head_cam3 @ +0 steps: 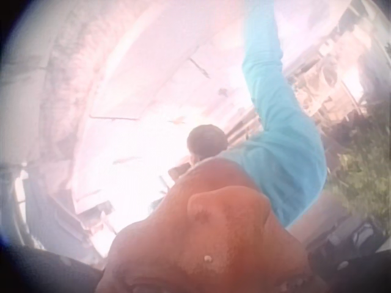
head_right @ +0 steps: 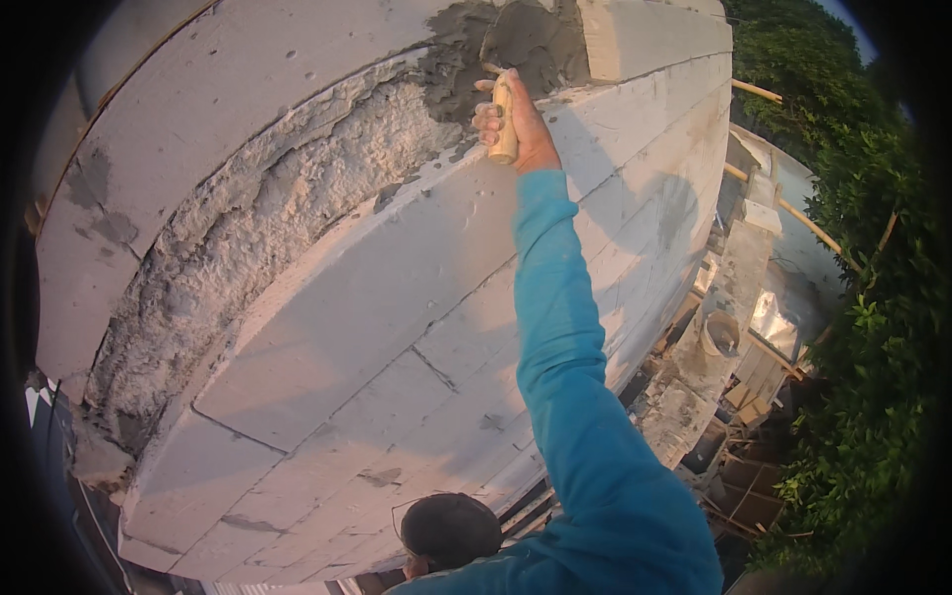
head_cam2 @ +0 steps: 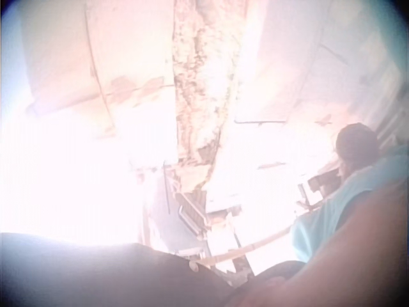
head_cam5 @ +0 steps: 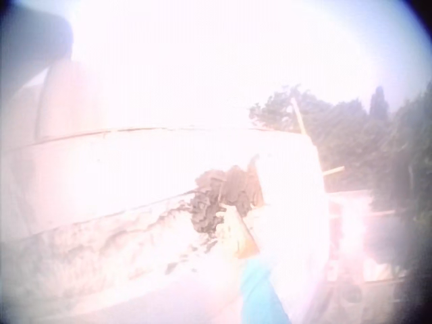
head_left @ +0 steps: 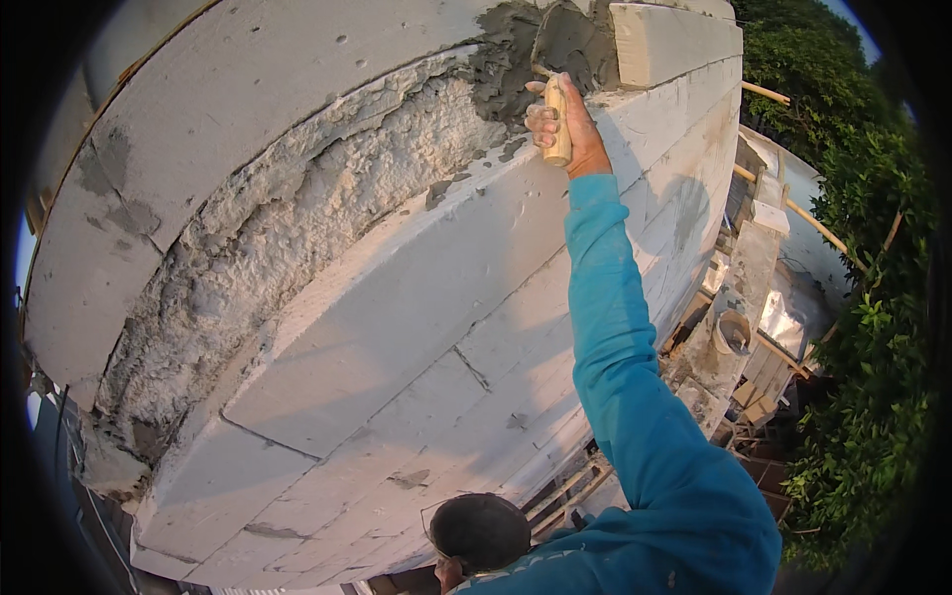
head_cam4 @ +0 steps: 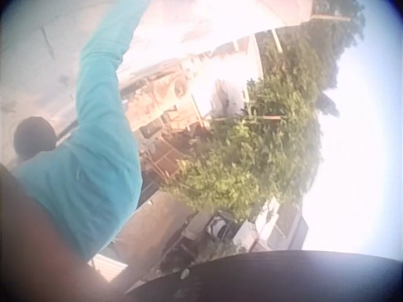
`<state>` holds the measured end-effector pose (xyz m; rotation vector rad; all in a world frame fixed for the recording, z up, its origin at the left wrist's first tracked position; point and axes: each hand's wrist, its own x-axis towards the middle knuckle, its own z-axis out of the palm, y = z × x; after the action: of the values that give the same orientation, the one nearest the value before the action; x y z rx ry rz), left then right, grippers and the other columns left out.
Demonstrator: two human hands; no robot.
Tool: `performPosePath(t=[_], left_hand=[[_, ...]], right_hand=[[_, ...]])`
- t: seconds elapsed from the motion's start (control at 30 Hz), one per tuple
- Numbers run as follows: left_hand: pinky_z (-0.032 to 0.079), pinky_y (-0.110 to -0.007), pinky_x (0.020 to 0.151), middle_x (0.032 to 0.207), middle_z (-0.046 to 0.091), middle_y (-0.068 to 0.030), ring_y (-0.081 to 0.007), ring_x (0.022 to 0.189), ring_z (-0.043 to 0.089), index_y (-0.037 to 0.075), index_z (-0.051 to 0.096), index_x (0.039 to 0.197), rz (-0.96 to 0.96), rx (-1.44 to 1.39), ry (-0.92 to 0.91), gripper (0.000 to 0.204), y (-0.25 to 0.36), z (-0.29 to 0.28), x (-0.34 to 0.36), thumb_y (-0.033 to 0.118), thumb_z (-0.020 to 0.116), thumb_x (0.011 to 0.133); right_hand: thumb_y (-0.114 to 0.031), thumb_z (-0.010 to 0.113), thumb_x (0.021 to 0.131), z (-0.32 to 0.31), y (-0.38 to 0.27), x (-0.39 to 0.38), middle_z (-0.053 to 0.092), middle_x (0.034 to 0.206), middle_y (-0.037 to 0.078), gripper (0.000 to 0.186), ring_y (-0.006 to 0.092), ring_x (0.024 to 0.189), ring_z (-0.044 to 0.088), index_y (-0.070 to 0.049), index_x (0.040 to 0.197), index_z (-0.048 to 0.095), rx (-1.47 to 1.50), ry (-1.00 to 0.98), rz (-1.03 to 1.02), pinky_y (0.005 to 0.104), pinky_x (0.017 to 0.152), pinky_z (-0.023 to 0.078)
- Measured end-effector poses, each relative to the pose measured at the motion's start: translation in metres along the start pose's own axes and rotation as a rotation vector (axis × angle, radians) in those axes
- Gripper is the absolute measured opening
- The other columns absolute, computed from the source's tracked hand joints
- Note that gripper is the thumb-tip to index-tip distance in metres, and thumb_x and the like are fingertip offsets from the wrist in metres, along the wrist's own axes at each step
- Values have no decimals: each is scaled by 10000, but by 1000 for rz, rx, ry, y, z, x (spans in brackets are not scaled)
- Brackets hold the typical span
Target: The person scoops wet cement from a bucket with a trowel and applies it to a curved exterior wall, smoothing the surface in repeated strokes. The person works on a section of the wall, spreading and leveling the cement to cover the underlying blocks.
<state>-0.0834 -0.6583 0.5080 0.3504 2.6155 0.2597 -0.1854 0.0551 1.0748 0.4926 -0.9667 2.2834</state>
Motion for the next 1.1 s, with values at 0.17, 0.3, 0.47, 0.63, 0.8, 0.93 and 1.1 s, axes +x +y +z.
performPosePath(t=[0.17,0.3,0.47,0.63,0.8,0.93,1.1], left_hand=[[458,-469,831,959,665,-149,-349,1008,600,139,692,890,268,238,-18,321,-12,2,-1,245,801,608],[452,-465,837,962,661,-169,-370,1004,591,110,686,896,258,101,50,343,-18,-8,-4,195,804,585],[450,-456,838,956,666,-162,-363,1009,589,106,684,898,152,47,69,361,-25,-2,-3,214,806,576],[457,-448,840,957,670,-145,-342,1009,597,125,688,902,87,-54,62,403,-40,-3,-8,260,828,549],[463,-439,843,959,672,-130,-324,1011,605,143,693,906,108,-31,50,444,-60,4,-10,298,848,520],[468,-431,846,960,674,-118,-309,1012,611,158,697,910,187,2,35,477,-82,19,0,329,865,498],[472,-416,852,958,676,-103,-297,1019,616,174,704,923,262,119,36,518,-125,39,3,358,881,472]], right_hand=[[-549,521,938,51,47,-29,407,617,-28,548,70,452,407,-58,1182,500,26,-16,14,234,357,404],[-529,487,958,83,81,-53,404,617,-18,506,84,475,416,-56,1137,505,194,-14,-34,247,377,404],[-469,419,997,109,104,-42,406,642,-5,426,115,540,427,-49,1017,489,457,318,-195,269,456,408],[-476,395,1006,141,114,-35,390,650,-4,431,125,553,415,-61,928,482,482,230,-198,282,483,398],[-512,409,992,172,125,-19,419,694,23,444,151,570,440,-76,948,475,327,307,-161,322,496,422],[-557,426,968,190,151,7,465,817,93,486,205,635,501,-71,980,439,118,501,-156,404,513,479],[-555,444,961,260,186,-10,429,865,97,487,214,643,515,-78,1040,385,229,459,-127,415,492,481]])
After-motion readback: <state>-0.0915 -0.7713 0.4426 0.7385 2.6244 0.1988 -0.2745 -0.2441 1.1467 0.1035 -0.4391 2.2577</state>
